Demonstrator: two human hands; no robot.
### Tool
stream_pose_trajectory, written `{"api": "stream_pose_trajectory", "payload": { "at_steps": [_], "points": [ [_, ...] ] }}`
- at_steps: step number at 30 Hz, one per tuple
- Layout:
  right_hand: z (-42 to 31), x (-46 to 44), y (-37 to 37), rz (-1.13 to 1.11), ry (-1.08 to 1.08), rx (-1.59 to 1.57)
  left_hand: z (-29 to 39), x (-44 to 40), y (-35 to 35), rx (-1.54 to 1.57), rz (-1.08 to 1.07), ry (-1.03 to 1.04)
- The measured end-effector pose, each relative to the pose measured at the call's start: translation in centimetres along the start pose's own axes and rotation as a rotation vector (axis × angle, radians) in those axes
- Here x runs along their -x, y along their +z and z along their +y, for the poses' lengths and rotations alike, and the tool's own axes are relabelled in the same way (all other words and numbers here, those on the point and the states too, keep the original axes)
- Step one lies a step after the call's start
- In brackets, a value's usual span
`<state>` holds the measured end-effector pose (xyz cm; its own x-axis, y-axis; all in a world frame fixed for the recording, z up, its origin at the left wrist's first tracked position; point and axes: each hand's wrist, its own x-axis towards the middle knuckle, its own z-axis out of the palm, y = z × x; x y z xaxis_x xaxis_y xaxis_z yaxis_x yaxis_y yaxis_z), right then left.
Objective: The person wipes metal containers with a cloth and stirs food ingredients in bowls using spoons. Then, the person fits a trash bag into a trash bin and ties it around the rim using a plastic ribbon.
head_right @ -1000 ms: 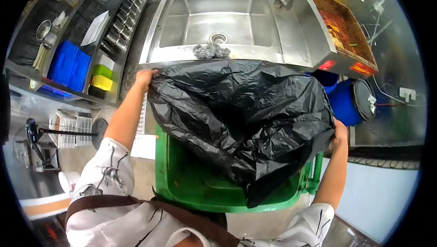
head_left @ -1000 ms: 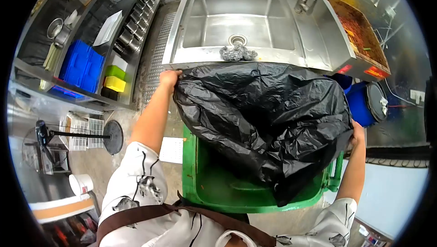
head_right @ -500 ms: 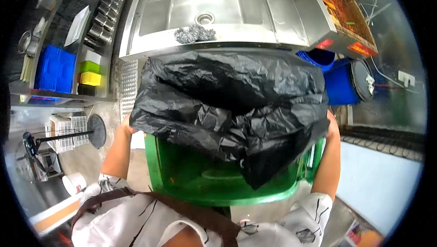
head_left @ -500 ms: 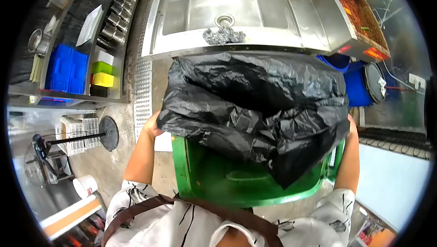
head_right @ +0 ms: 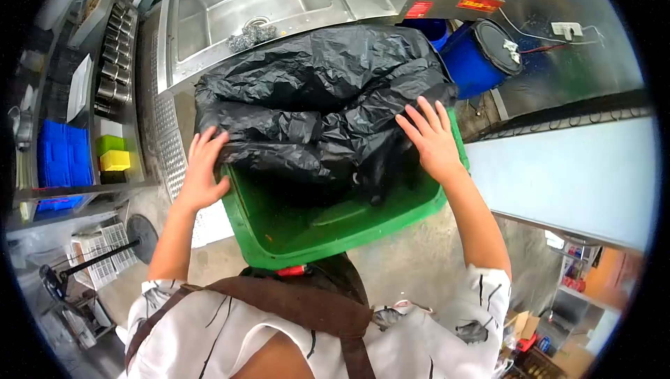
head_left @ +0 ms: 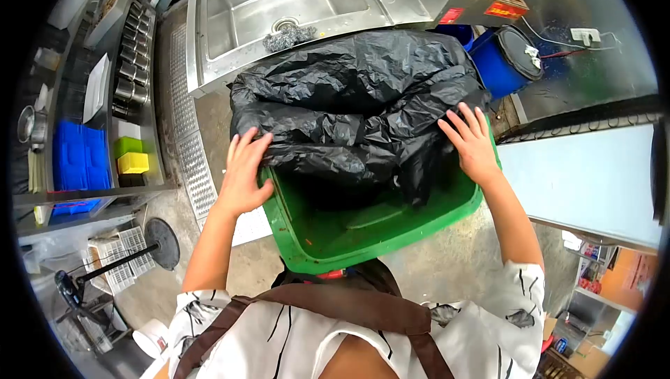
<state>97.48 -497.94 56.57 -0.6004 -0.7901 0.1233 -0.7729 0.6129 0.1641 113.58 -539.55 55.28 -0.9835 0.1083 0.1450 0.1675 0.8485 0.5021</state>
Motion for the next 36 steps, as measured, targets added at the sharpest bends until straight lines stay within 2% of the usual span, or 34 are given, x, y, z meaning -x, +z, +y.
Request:
{"api": "stream_pose_trajectory", "payload": {
  "at_steps": [2, 4, 5, 6, 8, 11, 14, 17, 20, 22, 24, 26, 28, 30, 32, 34, 36],
  "points": [
    [0.8, 1.3, 1.0, 0.057, 0.0, 0.01, -0.5, 0.5, 0.9, -0.039, 0.05, 0.047],
    [2.4, 3.7, 1.1, 0.016, 0.046, -0.089, -1.7, 1.5, 0.5, -0.115, 0.108, 0.199],
    [2.3, 5.1, 0.6, 0.128, 0.083, -0.107, -0.5, 2.3, -0.1, -0.096, 0.232, 0.209],
    [2.2, 6.9, 0.3, 0.115, 0.156, -0.135, -0.4, 3.9, -0.1, -0.096, 0.231, 0.214],
    [1.6, 10.7, -0.3, 0.078, 0.245, -0.125, -1.0, 7.7, 0.4, 0.053, 0.222, 0.078],
    [0.7, 16.7, 0.0, 0.069, 0.382, -0.105, -0.9, 13.1, 1.9, 0.118, 0.154, 0.135],
    [0.2, 21.0, 2.6, 0.101, 0.357, -0.09, 0.1, 16.6, 3.7, 0.174, 0.014, 0.239],
    [-1.4, 21.4, 4.6, 0.031, 0.425, -0.133, 0.8, 18.1, 5.4, 0.187, 0.038, 0.14],
    [-2.5, 21.4, 7.0, 0.036, 0.379, -0.148, 2.0, 18.1, 5.8, 0.111, -0.005, 0.169],
    [-2.9, 21.1, 8.2, 0.058, 0.343, -0.154, 2.9, 17.7, 5.9, 0.09, -0.028, 0.259],
    [-3.3, 20.6, 8.2, 0.106, 0.396, -0.223, 4.3, 17.8, 6.0, 0.053, -0.053, 0.261],
    [-3.2, 20.9, 8.1, 0.029, 0.414, -0.225, 5.3, 19.0, 6.5, 0.004, -0.116, 0.275],
    [-3.3, 21.3, 7.5, 0.101, 0.302, -0.238, 8.0, 19.7, 6.8, 0.021, -0.125, 0.203],
    [-2.6, 21.6, 8.9, 0.154, 0.315, -0.269, 9.7, 20.0, 7.6, -0.013, -0.092, 0.074],
    [-2.4, 21.1, 10.2, 0.149, 0.335, -0.246, 9.5, 21.2, 9.2, -0.047, -0.124, 0.056],
    [-2.1, 20.3, 11.5, 0.129, 0.343, -0.219, 9.0, 22.3, 10.7, -0.175, -0.289, -0.077],
    [-1.3, 19.2, 11.6, 0.076, 0.201, -0.198, 6.2, 23.3, 13.2, -0.19, -0.31, -0.103]
  ]
}}
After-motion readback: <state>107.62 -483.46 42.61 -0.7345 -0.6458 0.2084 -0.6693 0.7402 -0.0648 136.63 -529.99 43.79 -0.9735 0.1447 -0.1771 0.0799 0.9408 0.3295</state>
